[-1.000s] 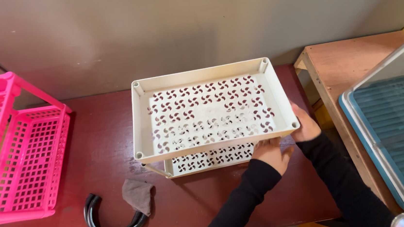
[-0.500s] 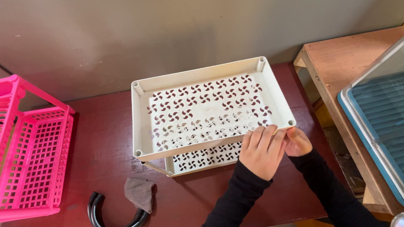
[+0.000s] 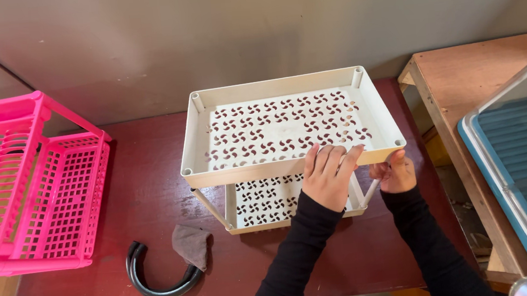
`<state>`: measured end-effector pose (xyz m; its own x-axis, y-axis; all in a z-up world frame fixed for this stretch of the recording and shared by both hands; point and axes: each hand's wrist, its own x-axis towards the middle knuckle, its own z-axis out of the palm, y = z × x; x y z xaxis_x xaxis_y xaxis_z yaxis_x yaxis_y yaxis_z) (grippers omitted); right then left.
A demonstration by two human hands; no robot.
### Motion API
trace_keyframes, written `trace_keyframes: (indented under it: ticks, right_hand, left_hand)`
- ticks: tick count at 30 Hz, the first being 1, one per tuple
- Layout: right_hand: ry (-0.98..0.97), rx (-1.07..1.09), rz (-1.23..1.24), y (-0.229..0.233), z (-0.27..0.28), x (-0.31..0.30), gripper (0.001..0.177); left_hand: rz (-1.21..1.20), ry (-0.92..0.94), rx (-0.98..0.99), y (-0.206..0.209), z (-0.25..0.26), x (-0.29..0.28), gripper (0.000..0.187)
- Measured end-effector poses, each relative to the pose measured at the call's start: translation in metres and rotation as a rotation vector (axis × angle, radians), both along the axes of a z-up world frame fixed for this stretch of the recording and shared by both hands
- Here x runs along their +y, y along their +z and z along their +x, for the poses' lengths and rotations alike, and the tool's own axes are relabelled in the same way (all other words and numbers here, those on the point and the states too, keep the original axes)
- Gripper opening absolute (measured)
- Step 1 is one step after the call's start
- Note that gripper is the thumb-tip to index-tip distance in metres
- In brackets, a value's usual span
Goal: The person disassembles a white plastic storage unit on a wooden table. They remove the top tray, then detach the vertical support rods and side panels, leaving the components separated on the table.
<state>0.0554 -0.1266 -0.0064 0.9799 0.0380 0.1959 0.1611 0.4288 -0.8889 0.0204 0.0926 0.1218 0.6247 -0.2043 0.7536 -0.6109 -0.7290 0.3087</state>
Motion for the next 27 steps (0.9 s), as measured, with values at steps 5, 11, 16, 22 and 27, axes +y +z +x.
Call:
trace_keyframes:
  ticks: [5,11,16,22,27]
  right_hand:
    - [-0.066,0.091,-0.062,0.017,0.006,-0.001,0.067]
    - [-0.015,0.214,-0.031,0.050,0.018,-0.033,0.069]
    - [-0.045,0.347,-0.082,0.073,0.023,-0.045,0.066]
    - [-0.035,0.448,-0.043,0.080,0.036,-0.066,0.067]
    - [-0.133,0.461,-0.081,0.076,0.038,-0.075,0.022]
  left_hand:
    - [0.233,0.171,-0.020,-0.019,0.008,0.014,0.058]
    - [-0.036,0.640,-0.123,-0.048,0.007,0.094,0.081]
    - [-0.339,0.598,-0.117,-0.054,-0.006,0.121,0.069]
    - [-0.523,0.334,0.205,-0.057,0.005,0.146,0.045]
    - [-0.608,0.300,0.278,-0.066,0.015,0.147,0.044]
